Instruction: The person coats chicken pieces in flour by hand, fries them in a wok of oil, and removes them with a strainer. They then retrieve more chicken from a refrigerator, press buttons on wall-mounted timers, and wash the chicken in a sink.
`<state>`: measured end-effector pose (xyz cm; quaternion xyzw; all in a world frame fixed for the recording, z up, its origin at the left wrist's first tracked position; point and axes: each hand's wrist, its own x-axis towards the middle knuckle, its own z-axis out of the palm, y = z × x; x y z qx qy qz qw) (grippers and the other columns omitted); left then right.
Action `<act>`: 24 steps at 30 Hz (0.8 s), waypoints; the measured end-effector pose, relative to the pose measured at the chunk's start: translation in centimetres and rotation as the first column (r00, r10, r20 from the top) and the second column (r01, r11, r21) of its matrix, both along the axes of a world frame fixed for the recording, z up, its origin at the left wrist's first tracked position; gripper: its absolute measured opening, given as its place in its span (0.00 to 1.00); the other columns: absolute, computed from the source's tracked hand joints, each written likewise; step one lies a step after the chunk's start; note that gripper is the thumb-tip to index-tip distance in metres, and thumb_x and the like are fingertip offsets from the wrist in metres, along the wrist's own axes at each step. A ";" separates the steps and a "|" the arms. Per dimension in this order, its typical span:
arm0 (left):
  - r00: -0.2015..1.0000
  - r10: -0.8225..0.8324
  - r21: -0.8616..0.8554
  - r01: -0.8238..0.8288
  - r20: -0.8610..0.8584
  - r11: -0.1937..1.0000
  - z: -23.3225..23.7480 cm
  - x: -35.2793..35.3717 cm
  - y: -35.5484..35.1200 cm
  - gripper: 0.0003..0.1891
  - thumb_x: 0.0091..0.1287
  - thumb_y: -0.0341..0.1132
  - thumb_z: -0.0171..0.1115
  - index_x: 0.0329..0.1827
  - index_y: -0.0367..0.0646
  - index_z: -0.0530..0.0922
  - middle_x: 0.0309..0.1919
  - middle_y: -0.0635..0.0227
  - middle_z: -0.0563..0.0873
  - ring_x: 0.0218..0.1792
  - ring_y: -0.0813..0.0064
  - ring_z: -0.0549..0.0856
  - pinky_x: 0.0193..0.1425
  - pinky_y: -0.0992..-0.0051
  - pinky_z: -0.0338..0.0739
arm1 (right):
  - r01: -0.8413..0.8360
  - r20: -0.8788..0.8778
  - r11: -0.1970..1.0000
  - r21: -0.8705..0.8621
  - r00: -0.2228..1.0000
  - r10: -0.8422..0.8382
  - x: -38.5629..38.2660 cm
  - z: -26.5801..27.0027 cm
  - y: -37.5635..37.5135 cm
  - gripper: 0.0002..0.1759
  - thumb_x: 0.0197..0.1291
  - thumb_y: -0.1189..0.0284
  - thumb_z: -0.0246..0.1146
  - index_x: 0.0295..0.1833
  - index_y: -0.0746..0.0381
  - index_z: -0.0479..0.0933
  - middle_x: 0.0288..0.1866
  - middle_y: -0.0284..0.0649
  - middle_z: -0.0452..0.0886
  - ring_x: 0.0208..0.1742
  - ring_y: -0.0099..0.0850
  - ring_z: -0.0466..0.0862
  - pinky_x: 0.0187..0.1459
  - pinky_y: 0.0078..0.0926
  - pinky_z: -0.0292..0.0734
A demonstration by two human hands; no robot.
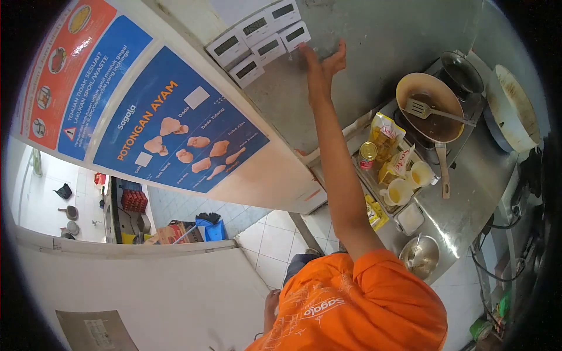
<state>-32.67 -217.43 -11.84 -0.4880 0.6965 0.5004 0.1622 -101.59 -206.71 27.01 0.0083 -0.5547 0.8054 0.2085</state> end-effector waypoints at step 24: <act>0.997 -0.016 0.037 0.014 0.075 0.999 1.5 0.6 0.6 0.16 0.63 0.39 0.57 0.51 0.41 0.75 0.43 0.61 0.82 0.46 0.71 0.80 0.49 0.74 0.73 | -0.128 -0.214 0.988 -0.082 0.971 0.108 0.2 -2.3 1.1 0.60 0.39 0.50 0.71 0.68 0.56 0.37 0.61 0.48 0.44 0.64 0.44 0.53 0.63 0.39 0.55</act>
